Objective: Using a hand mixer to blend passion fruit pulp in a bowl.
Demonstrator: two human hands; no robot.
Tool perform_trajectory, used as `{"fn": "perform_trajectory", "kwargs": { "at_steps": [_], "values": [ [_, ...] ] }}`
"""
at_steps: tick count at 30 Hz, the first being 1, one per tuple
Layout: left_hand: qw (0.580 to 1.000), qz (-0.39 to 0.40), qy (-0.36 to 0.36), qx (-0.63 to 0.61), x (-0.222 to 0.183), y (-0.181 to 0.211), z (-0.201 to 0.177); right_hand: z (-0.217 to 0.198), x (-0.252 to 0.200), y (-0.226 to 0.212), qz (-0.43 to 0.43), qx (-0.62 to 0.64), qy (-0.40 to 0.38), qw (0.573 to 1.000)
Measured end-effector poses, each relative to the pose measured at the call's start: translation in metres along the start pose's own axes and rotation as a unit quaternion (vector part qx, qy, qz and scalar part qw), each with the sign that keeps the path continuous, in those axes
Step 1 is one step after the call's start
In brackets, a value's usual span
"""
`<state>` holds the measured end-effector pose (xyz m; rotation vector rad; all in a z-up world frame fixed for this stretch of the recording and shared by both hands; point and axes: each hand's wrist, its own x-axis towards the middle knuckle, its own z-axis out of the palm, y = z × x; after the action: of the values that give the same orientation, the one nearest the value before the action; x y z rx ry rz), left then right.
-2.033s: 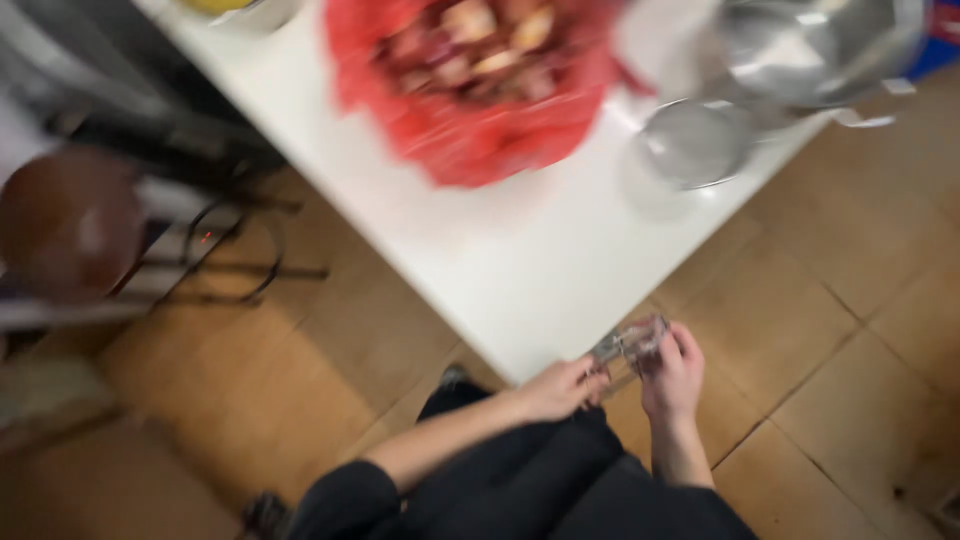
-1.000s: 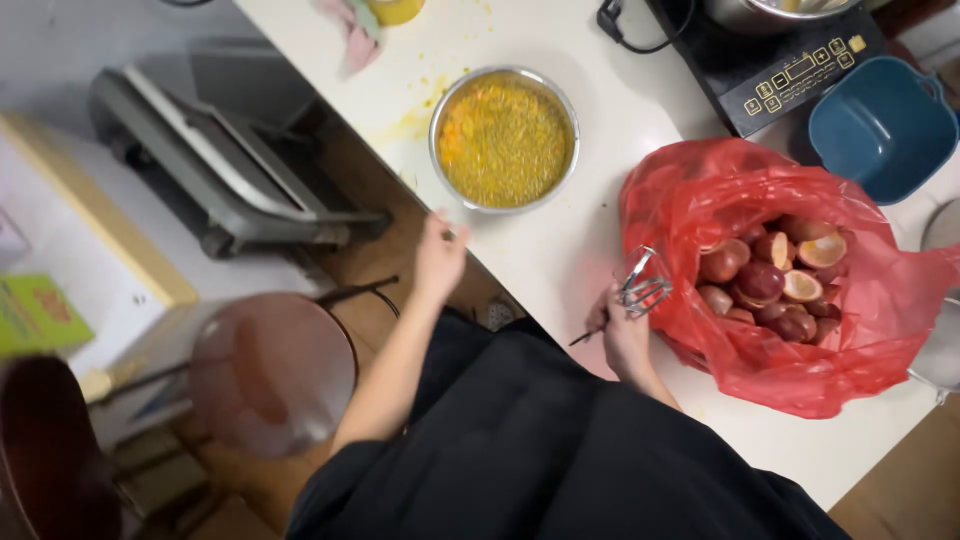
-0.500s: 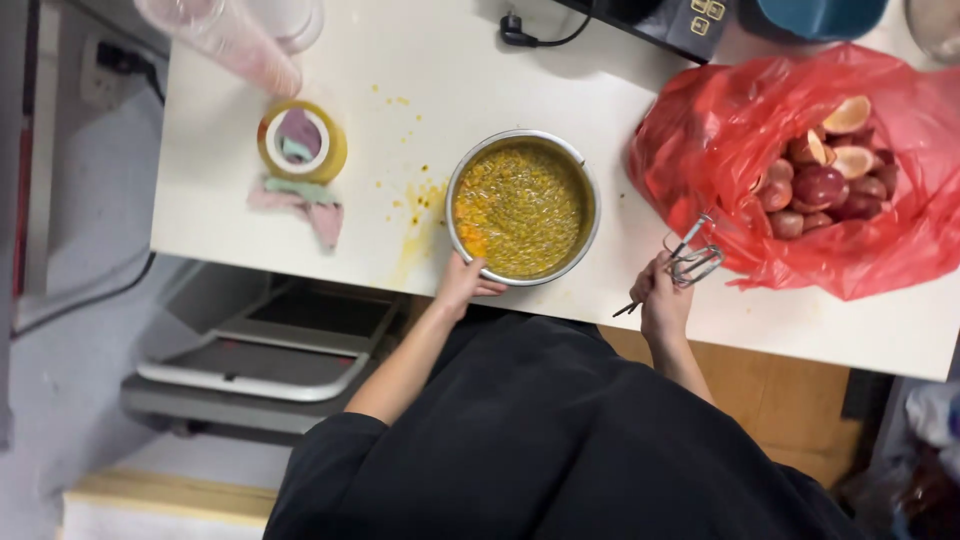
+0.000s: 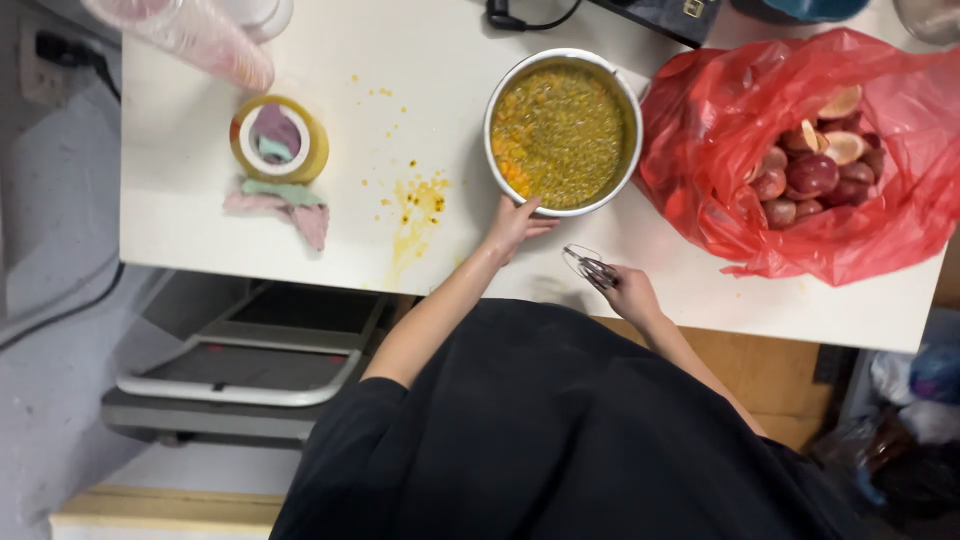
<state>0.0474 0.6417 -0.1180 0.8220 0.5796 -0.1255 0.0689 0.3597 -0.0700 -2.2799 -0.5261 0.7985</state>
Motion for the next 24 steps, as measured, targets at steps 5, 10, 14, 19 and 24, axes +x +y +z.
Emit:
{"fn": "perform_trajectory", "kwargs": {
  "at_steps": [5,10,14,19,24],
  "values": [
    [0.999,0.005,0.044,0.01,-0.022,0.016,-0.022,0.006,0.049,-0.011,-0.122,-0.21,0.011,0.97],
    [0.971,0.157,0.179,0.025,-0.087,-0.019,-0.1,0.009,0.087,-0.002,-0.261,-0.212,-0.029,0.941],
    [0.894,0.248,0.373,0.024,-0.186,-0.04,-0.127,0.0,0.062,0.0,-0.317,-0.272,0.066,0.906],
    [0.782,0.286,0.547,-0.081,-0.227,-0.101,-0.186,0.014,0.035,-0.083,-0.299,-0.19,-0.13,0.926],
    [0.752,0.272,0.592,-0.102,-0.213,-0.111,-0.231,0.106,0.034,-0.205,-0.316,-0.209,-0.319,0.869]
  ]
}}
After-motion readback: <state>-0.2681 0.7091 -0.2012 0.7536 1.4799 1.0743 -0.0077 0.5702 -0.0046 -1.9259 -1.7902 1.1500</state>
